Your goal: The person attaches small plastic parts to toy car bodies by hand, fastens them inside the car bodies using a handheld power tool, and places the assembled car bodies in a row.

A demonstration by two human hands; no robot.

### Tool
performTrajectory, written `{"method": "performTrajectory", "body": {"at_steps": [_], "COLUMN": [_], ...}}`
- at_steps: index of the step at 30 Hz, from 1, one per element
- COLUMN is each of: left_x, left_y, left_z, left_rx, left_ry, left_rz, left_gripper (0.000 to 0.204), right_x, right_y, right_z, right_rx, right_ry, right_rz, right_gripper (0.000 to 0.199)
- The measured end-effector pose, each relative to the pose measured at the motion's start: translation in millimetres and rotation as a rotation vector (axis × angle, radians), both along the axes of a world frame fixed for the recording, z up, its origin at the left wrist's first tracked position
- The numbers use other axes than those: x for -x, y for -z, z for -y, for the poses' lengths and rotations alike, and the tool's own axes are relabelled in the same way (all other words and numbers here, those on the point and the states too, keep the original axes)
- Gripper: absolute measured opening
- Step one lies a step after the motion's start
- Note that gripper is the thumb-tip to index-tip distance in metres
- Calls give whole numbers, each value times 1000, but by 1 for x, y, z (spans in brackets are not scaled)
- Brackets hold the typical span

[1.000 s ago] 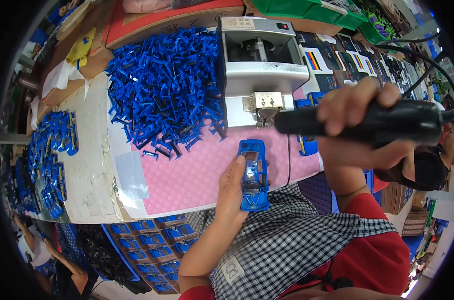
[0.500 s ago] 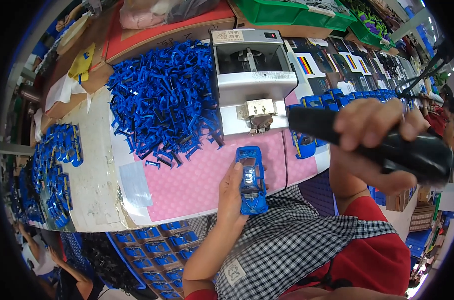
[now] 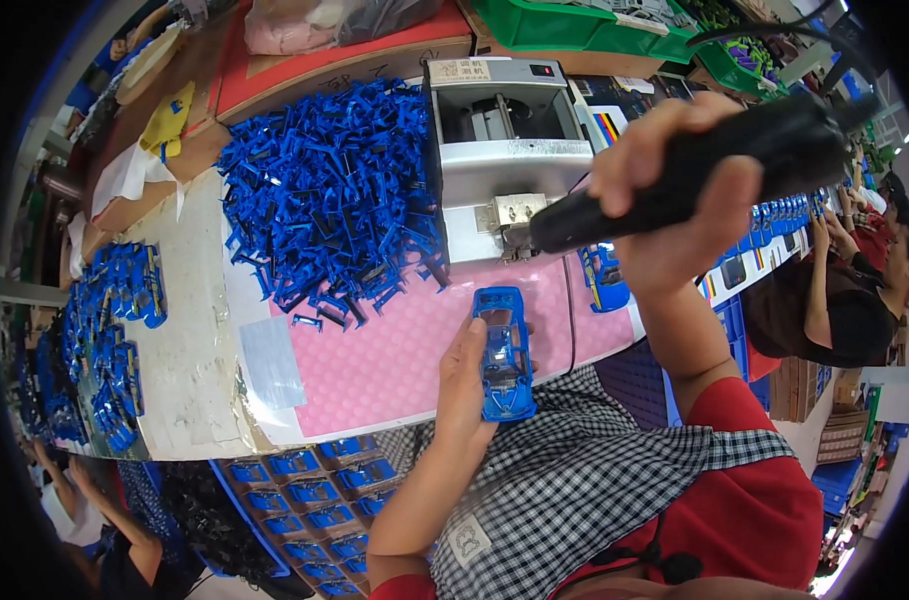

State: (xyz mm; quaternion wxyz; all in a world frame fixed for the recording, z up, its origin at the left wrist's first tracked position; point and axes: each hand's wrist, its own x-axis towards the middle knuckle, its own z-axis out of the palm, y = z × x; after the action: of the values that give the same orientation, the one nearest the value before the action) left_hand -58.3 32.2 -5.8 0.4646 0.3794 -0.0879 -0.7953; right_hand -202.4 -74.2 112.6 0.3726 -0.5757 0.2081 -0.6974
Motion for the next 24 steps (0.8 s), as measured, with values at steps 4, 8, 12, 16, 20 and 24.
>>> {"method": "performTrajectory", "body": {"at_steps": [4, 8, 12, 16, 20, 24], "left_x": [1, 3, 2, 3, 4, 6], "left_y": [-2, -1, -2, -4, -3, 2], "left_z": [-2, -1, 1, 2, -2, -1], "left_rx": [-14, -21, -9, -29, -34, -29], "left_ry": [0, -1, 0, -2, -28, -26], "left_rz": [16, 16, 21, 36, 30, 13], "left_gripper": [38, 37, 37, 38, 38, 39], "right_x": [18, 43, 56, 48, 25, 5], "right_y": [-25, -17, -4, -20, -8, 14], "right_z": [19, 48, 13, -28, -29, -15], "right_rx": [125, 271, 459, 345, 21, 38], "right_ry": [117, 670, 334, -3, -113, 26], "right_rz": [475, -7, 65, 36, 54, -71], "right_gripper": [31, 18, 30, 49, 52, 45]}}
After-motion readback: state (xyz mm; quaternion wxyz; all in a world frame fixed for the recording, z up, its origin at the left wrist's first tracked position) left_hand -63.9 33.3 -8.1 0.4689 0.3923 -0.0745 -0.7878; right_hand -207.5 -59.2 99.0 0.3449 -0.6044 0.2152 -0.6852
